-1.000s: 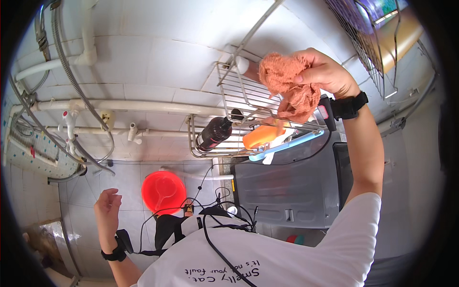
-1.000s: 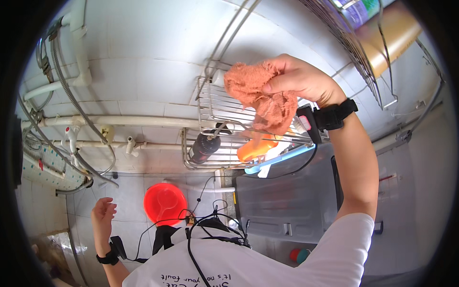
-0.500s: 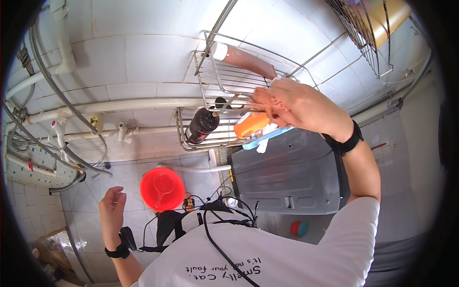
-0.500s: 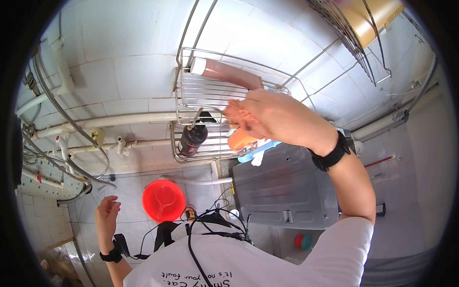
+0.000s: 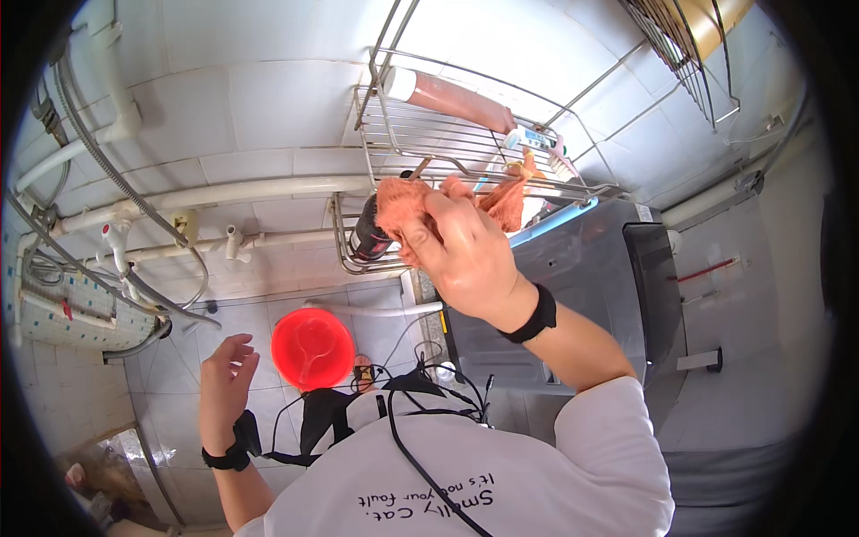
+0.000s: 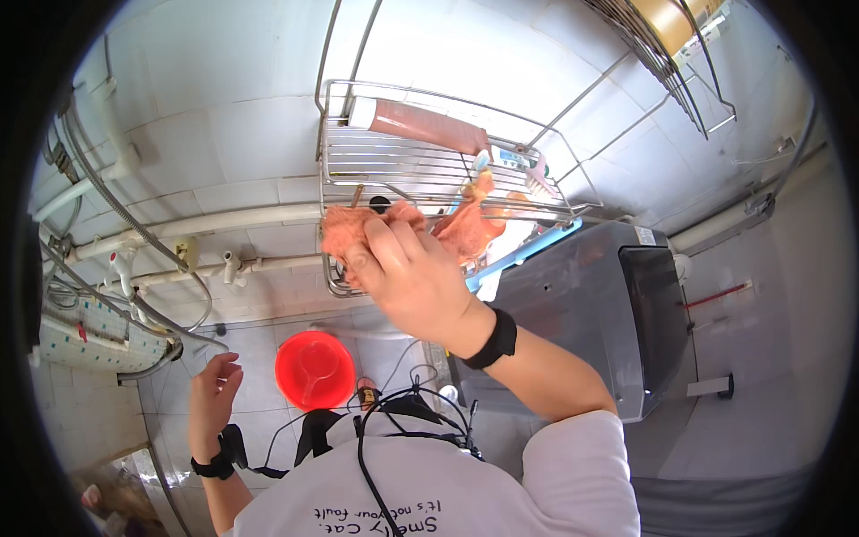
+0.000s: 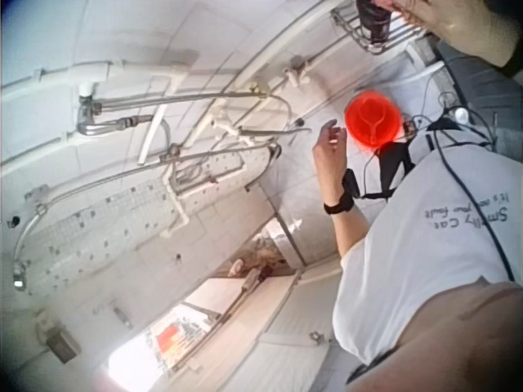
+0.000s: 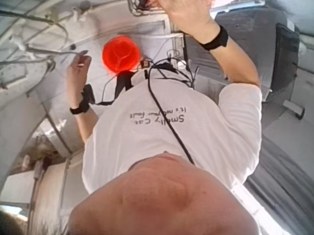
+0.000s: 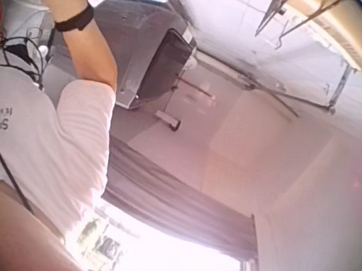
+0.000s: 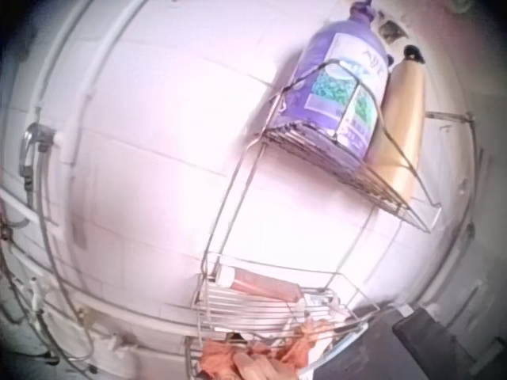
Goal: The user is cleaning surfaces in a bathroom using a damp cloth and water.
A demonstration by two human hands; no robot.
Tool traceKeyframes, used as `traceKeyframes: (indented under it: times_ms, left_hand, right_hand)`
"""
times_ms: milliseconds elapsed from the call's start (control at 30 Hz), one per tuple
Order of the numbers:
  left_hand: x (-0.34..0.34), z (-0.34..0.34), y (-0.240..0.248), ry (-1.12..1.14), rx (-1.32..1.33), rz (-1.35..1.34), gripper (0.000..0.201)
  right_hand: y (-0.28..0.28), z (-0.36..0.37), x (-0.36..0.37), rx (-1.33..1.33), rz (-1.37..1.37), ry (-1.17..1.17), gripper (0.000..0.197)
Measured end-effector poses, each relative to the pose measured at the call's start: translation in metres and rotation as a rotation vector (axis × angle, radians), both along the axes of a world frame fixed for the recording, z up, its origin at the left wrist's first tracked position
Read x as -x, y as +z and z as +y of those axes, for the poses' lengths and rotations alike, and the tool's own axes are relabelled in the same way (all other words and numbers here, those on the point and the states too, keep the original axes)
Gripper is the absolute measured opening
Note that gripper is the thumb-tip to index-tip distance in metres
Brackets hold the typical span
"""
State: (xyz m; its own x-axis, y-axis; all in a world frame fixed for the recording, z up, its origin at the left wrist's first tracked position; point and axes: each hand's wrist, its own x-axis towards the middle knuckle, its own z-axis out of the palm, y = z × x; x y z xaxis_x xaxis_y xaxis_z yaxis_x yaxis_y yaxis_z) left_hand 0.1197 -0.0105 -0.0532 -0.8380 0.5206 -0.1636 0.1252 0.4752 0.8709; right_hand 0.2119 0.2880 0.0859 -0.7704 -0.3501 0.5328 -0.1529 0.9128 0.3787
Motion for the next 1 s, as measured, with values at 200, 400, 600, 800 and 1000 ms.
traceKeyframes:
  times_ms: [200,400,600,800,1000]
  left_hand:
    - [-0.008,-0.017,-0.009,-0.044,0.052,-0.002,0.025]
    - [-0.012,-0.015,-0.005,-0.062,0.093,0.007,0.028]
    - [-0.013,-0.007,-0.002,-0.109,0.117,0.048,0.030]
    - [-0.014,0.001,0.005,-0.213,0.166,0.077,0.032]
    - [-0.016,0.027,0.022,-0.272,0.265,0.111,0.034]
  right_hand:
    - [-0.007,-0.001,-0.026,0.115,-0.226,-0.064,0.028]
    - [-0.008,0.035,-0.031,0.156,0.173,-0.368,0.038]
    - [-0.017,0.097,-0.079,0.173,0.274,-0.639,0.042]
    - [-0.011,0.130,-0.125,0.421,0.404,-0.661,0.032]
    - [-0.018,0.148,-0.129,0.578,0.511,-0.515,0.026]
